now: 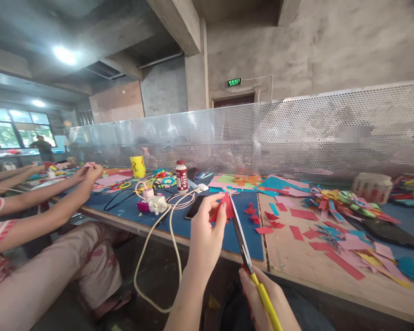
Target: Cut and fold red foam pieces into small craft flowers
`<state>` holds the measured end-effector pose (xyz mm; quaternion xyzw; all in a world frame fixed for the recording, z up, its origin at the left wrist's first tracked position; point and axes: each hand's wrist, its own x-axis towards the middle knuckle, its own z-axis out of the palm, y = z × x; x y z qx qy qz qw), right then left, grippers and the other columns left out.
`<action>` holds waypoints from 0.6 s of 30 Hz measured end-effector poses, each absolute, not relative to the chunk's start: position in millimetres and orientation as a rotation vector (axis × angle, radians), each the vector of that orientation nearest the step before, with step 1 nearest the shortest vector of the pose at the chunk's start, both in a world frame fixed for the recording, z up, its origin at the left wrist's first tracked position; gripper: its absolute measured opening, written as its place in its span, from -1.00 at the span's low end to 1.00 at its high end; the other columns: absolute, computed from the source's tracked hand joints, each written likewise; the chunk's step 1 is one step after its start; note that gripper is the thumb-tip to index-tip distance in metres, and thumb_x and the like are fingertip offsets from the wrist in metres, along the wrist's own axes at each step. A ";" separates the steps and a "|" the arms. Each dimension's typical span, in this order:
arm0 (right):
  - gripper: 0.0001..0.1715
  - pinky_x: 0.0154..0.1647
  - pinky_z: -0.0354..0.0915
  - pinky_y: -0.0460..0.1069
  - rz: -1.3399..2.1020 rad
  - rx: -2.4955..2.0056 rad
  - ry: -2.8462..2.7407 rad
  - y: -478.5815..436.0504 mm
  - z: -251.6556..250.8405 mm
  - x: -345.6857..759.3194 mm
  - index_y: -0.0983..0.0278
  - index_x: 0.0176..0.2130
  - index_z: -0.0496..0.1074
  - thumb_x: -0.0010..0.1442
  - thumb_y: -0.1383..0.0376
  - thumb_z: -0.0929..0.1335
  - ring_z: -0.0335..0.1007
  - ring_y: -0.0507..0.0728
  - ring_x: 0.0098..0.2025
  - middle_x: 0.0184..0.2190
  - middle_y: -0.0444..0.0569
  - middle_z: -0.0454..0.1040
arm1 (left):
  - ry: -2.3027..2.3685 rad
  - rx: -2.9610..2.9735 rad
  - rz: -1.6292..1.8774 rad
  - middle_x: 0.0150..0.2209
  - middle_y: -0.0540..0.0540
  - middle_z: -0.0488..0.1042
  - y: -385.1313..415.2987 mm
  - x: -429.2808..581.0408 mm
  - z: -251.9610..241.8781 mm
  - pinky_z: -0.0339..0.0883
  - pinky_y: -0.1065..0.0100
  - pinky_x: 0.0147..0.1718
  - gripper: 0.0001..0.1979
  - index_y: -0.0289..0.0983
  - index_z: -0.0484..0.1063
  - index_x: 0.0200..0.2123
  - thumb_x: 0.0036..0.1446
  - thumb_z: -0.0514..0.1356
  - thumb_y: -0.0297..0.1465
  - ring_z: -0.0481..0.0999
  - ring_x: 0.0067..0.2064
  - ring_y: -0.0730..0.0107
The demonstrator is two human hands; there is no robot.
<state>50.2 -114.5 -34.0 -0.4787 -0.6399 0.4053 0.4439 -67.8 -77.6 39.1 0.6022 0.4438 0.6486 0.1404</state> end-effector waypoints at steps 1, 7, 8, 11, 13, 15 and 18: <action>-0.50 -0.66 0.04 -0.14 1.007 -1.191 -1.581 -114.6 -33.9 50.1 0.25 -0.57 0.14 0.09 -0.09 0.14 0.05 -0.03 -0.66 -0.68 -0.21 0.09 | 1.285 1.740 1.874 -0.30 -0.07 0.43 -77.6 -67.7 39.0 0.37 0.38 -0.25 -0.76 -0.22 0.31 -0.12 0.15 0.05 -0.30 0.45 -0.29 0.40; -0.49 -0.63 0.05 -0.13 0.977 -1.182 -1.567 -115.7 -32.9 50.2 0.25 -0.59 0.13 0.08 -0.10 0.15 0.06 -0.02 -0.63 -0.68 -0.20 0.10 | 1.273 1.738 1.867 -0.33 -0.06 0.43 -77.1 -67.5 37.7 0.37 0.39 -0.28 -0.76 -0.22 0.32 -0.12 0.15 0.06 -0.30 0.45 -0.31 0.41; -0.49 -0.62 0.05 -0.12 0.969 -1.180 -1.569 -115.7 -33.0 50.2 0.25 -0.59 0.13 0.08 -0.10 0.15 0.07 -0.01 -0.62 -0.68 -0.19 0.10 | 1.267 1.737 1.867 -0.33 -0.06 0.43 -77.0 -67.5 37.6 0.37 0.39 -0.28 -0.77 -0.22 0.31 -0.12 0.15 0.05 -0.30 0.45 -0.30 0.41; -0.48 -0.59 0.05 -0.11 0.957 -1.180 -1.579 -115.1 -34.0 50.4 0.25 -0.59 0.15 0.08 -0.10 0.14 0.06 -0.01 -0.61 -0.67 -0.20 0.09 | 1.262 1.737 1.865 -0.34 -0.06 0.43 -77.0 -67.6 37.7 0.38 0.38 -0.28 -0.77 -0.22 0.32 -0.13 0.15 0.05 -0.30 0.45 -0.30 0.40; -0.47 -0.56 0.05 -0.11 0.950 -1.183 -1.590 -114.5 -34.9 50.9 0.26 -0.58 0.15 0.09 -0.10 0.13 0.05 0.00 -0.60 -0.67 -0.20 0.07 | 1.259 1.739 1.867 -0.34 -0.06 0.42 -77.2 -67.4 37.7 0.39 0.38 -0.29 -0.77 -0.22 0.32 -0.13 0.15 0.05 -0.30 0.45 -0.31 0.41; -0.47 -0.55 0.03 -0.10 0.945 -1.185 -1.602 -113.8 -35.6 51.7 0.25 -0.59 0.12 0.09 -0.11 0.12 0.03 -0.01 -0.59 -0.67 -0.21 0.05 | 1.251 1.740 1.870 -0.34 -0.06 0.42 -77.3 -67.0 37.4 0.40 0.39 -0.31 -0.77 -0.22 0.32 -0.13 0.15 0.06 -0.31 0.45 -0.32 0.41; -0.47 -0.55 0.03 -0.11 0.940 -1.187 -1.602 -112.9 -35.9 52.5 0.25 -0.60 0.09 0.09 -0.11 0.13 0.01 -0.01 -0.59 -0.67 -0.21 0.04 | 1.238 1.742 1.874 -0.37 -0.05 0.41 -77.2 -65.9 36.6 0.40 0.40 -0.35 -0.77 -0.23 0.32 -0.13 0.14 0.06 -0.31 0.45 -0.34 0.41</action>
